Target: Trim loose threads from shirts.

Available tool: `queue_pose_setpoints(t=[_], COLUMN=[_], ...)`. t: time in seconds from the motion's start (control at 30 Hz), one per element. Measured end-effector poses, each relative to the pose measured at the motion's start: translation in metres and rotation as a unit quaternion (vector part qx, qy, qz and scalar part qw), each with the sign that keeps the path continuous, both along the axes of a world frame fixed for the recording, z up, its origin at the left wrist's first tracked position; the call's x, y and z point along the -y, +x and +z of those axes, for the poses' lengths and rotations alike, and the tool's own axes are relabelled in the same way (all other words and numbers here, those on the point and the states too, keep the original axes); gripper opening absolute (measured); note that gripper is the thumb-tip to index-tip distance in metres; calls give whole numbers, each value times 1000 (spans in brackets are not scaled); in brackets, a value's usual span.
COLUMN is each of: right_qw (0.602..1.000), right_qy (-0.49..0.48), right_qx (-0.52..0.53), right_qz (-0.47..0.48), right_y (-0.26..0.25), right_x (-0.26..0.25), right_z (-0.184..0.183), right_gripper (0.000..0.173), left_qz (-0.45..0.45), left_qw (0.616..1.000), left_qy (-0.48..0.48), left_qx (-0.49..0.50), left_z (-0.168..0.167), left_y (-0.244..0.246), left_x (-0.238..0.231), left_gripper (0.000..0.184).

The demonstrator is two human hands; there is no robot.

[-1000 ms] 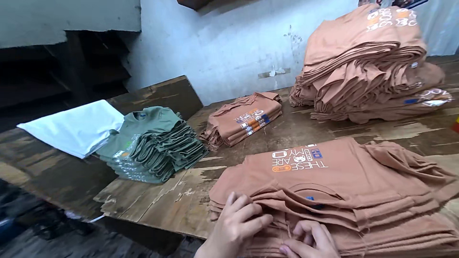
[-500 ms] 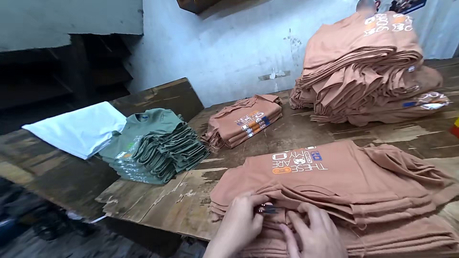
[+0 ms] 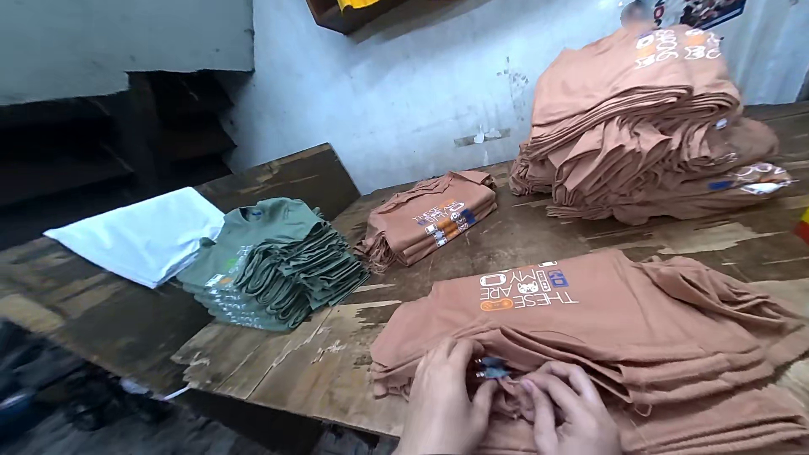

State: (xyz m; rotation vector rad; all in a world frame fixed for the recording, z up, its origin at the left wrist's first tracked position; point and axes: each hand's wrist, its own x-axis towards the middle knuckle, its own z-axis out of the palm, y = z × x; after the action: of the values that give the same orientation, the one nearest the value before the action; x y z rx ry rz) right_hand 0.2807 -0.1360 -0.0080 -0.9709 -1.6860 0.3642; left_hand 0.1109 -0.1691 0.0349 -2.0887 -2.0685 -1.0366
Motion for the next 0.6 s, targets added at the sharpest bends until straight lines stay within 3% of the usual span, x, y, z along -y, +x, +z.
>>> queue_pose_setpoints(t=[0.1,0.23,0.3,0.4,0.43,0.53,0.6], right_qw=[999,997,997,967,954,975,980], right_qy=[29,75,62,27,17,-10,1], right_qx=[-10,-18,-1,172,217,165,194], right_qz=[-19,-16,45,184,205,151,47], right_y=[-5,-3,8,36,41,37,24], right_x=[-2,-3,0,3,4,11,7], right_z=[-1,-3,-2,-5,-4,5,11], right_gripper=[8,9,9,20,27,35,36], left_qz=[-23,-23,-37,-35,-19,-3,-25], left_qw=[990,977,983,992,995,991,993], left_qy=[76,87,62,-26,-23,123,107], left_qx=[-115,-195,-168,-116,-99,-48,-34], left_z=[7,5,5,6,2,-23,-28], left_y=[6,17,11,-1,-3,-11,-16], left_x=[2,-3,-4,-9,-16,-48,-59], left_gripper=[19,5,12,45,43,20,18])
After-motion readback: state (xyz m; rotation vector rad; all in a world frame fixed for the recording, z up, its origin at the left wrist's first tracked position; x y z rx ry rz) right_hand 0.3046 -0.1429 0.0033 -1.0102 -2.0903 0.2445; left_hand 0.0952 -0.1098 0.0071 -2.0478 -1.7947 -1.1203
